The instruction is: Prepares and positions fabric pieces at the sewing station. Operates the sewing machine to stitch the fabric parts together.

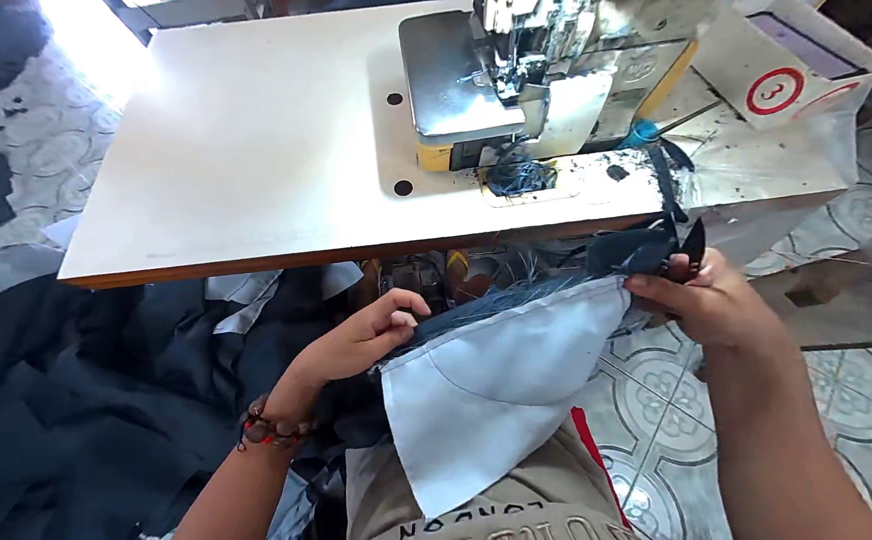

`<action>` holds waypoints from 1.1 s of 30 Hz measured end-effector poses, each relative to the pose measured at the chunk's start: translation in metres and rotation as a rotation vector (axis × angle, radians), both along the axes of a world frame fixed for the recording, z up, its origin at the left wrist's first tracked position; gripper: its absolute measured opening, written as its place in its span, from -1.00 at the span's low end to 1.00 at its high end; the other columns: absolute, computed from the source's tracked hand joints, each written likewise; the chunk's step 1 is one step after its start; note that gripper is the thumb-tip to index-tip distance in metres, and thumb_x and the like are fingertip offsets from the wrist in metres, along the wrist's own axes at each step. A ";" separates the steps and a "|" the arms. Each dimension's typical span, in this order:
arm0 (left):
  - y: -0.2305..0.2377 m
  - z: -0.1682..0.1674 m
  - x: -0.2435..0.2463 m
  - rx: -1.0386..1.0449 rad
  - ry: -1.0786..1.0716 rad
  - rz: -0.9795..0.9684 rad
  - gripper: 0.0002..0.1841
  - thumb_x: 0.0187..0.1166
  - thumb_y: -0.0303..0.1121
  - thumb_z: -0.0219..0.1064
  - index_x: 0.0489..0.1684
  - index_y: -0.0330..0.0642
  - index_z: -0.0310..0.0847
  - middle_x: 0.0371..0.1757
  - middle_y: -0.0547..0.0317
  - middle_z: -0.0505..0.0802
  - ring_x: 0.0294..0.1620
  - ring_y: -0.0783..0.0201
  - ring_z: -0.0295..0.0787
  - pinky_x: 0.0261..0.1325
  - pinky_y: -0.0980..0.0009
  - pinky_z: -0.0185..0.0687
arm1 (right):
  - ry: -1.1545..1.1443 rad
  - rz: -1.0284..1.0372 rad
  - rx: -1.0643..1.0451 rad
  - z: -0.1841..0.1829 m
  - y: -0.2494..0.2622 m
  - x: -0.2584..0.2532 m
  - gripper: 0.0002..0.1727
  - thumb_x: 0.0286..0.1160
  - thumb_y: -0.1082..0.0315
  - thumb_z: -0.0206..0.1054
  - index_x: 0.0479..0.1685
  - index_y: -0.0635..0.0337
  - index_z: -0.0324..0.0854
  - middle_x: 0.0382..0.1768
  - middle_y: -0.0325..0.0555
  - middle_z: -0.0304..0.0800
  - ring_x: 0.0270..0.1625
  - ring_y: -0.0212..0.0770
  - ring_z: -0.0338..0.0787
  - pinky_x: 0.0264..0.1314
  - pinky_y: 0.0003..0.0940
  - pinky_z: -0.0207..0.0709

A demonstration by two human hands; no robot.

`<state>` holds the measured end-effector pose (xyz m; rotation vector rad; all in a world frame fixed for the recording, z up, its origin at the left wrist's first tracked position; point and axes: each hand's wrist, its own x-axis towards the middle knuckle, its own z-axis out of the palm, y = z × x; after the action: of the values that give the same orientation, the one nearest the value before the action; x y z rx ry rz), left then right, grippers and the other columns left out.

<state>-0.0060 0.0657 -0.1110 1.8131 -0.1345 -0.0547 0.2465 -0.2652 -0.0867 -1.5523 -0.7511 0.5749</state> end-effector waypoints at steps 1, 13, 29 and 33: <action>0.000 -0.001 0.001 0.029 -0.021 -0.018 -0.81 0.80 -0.31 0.12 0.18 -0.08 0.56 -0.27 0.57 0.75 -0.24 0.79 0.62 -0.09 0.76 0.57 | 0.002 0.002 0.003 -0.002 -0.001 0.000 -0.85 0.34 0.22 0.49 -0.48 -0.36 0.71 -0.65 -0.63 0.69 -0.73 -0.71 0.41 -0.70 -0.76 0.29; -0.011 0.008 0.003 -0.139 -0.046 -0.378 -0.73 0.62 -0.04 0.41 -0.33 -0.03 0.72 -0.35 0.60 0.81 -0.25 0.85 0.66 -0.20 0.81 0.58 | -0.086 0.006 -0.087 -0.018 -0.001 -0.001 -0.89 0.38 0.27 0.44 -0.37 -0.27 0.69 -0.61 -0.68 0.66 -0.68 -0.74 0.42 -0.63 -0.78 0.32; -0.042 -0.013 0.016 0.097 -0.183 0.439 -0.85 0.30 -0.48 0.55 -0.53 -0.12 0.67 -0.29 0.37 0.88 -0.30 0.59 0.78 -0.22 0.60 0.74 | -0.057 -0.313 -0.395 -0.075 -0.035 0.008 -0.93 0.45 0.42 0.46 -0.25 0.06 0.68 -0.60 -0.41 0.62 -0.66 -0.56 0.41 -0.58 -0.56 0.36; -0.068 -0.007 0.036 0.227 -0.288 0.282 -0.80 0.39 -0.45 0.51 -0.58 -0.24 0.61 -0.33 0.22 0.83 -0.36 0.60 0.68 -0.30 0.67 0.61 | -0.423 -0.339 -0.493 -0.031 -0.028 -0.004 -0.46 0.43 0.34 0.55 0.36 0.40 0.57 0.11 0.33 0.74 -0.20 0.15 0.66 -0.22 0.20 0.46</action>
<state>0.0300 -0.0024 -0.1178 2.0427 -0.0770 0.4066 0.2425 -0.2934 -0.1174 -2.2487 -0.6611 0.1785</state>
